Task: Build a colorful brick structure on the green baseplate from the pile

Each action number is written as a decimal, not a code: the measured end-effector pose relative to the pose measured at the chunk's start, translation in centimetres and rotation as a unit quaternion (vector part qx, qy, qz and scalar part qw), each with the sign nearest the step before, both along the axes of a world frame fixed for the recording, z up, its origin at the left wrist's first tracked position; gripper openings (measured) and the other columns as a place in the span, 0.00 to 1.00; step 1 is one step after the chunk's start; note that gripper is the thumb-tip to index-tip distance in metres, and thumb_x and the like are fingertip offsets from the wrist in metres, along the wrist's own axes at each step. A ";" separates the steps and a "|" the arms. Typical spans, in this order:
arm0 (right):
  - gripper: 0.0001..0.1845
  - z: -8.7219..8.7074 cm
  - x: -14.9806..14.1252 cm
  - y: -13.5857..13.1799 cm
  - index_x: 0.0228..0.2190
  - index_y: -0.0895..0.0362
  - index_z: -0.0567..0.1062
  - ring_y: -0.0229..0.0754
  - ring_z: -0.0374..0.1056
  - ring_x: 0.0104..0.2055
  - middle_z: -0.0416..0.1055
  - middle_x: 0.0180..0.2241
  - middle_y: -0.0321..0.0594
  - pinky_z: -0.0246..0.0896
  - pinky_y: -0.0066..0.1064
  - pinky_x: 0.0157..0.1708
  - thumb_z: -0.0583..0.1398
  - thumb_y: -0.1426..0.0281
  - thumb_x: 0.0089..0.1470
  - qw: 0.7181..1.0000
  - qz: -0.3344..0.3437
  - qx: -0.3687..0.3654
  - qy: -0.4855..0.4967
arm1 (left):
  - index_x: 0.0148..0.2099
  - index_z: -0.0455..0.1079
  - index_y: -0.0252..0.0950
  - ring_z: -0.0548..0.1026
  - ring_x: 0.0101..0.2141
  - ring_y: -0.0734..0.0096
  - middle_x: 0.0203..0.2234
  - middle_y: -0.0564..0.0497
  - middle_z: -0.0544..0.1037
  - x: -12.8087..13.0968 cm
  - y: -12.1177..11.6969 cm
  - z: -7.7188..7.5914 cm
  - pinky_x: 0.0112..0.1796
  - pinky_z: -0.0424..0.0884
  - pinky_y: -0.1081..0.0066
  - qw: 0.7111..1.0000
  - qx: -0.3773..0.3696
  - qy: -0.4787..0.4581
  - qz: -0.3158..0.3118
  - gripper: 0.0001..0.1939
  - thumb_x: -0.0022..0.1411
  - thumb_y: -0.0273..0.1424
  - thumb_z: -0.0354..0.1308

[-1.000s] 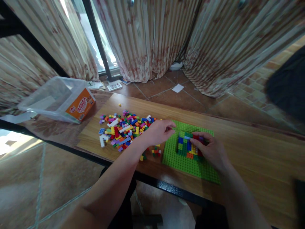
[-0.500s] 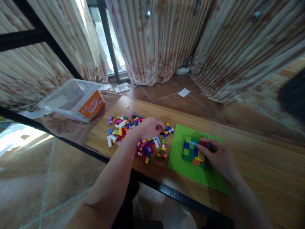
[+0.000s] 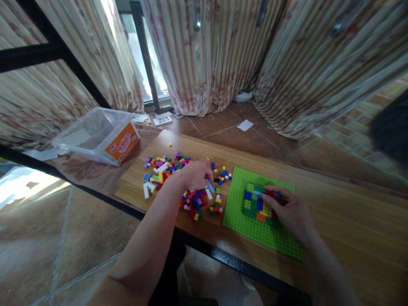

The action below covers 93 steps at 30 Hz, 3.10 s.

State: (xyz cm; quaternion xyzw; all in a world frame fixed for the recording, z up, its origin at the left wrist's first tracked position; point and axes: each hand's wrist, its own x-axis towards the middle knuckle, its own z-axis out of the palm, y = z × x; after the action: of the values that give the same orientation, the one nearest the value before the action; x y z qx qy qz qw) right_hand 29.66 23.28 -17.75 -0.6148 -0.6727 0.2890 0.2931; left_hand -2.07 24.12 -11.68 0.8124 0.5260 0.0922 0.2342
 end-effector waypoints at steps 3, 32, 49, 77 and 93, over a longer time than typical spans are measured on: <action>0.24 0.1 -0.2 0.0 0.42 0.53 0.79 0.48 0.74 0.38 0.78 0.39 0.43 0.69 0.43 0.41 0.64 0.50 0.49 1.000 0.001 -0.002 0.005 | 0.33 0.81 0.37 0.74 0.43 0.64 0.38 0.47 0.77 0.0 -0.1 0.1 0.48 0.68 0.68 1.000 0.003 0.006 -0.002 0.13 0.48 0.19 0.59; 0.21 1.2 0.2 0.0 0.35 0.55 0.81 0.48 0.74 0.35 0.80 0.32 0.40 0.67 0.37 0.37 0.58 0.53 0.54 0.990 -0.130 0.018 0.051 | 0.32 0.78 0.36 0.75 0.35 0.69 0.33 0.50 0.79 -0.5 0.4 -0.2 0.39 0.68 0.72 0.999 0.024 -0.027 -0.006 0.05 0.53 0.23 0.61; 0.08 0.7 -12.4 -4.8 0.38 0.55 0.79 0.47 0.69 0.44 0.76 0.41 0.43 0.64 0.41 0.46 0.60 0.69 0.58 0.952 0.171 0.248 -0.055 | 0.39 0.78 0.34 0.77 0.36 0.68 0.35 0.48 0.81 -1.0 0.8 0.1 0.38 0.70 0.72 0.977 0.147 -0.067 0.138 0.10 0.61 0.24 0.54; 0.09 -0.1 -13.0 -4.2 0.35 0.57 0.79 0.48 0.66 0.45 0.75 0.42 0.46 0.64 0.42 0.46 0.59 0.69 0.60 0.942 0.140 0.295 -0.077 | 0.38 0.77 0.36 0.76 0.33 0.70 0.33 0.50 0.81 1.5 0.1 -0.1 0.35 0.68 0.74 0.990 0.082 -0.082 0.075 0.11 0.61 0.26 0.53; 0.17 -0.6 -11.1 -3.7 0.33 0.54 0.79 0.48 0.73 0.41 0.78 0.39 0.45 0.66 0.43 0.45 0.55 0.58 0.61 0.956 0.111 0.269 -0.039 | 0.38 0.79 0.36 0.75 0.30 0.69 0.29 0.50 0.80 -11.3 -4.4 2.3 0.29 0.65 0.74 0.937 0.022 0.069 0.341 0.11 0.50 0.28 0.60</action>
State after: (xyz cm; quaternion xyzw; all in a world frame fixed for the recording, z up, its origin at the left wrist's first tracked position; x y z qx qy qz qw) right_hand 18.51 19.54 -18.31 -0.4453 -0.8004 0.1044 0.3874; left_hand -13.36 19.70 -9.42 0.5934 0.7843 0.1219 0.1335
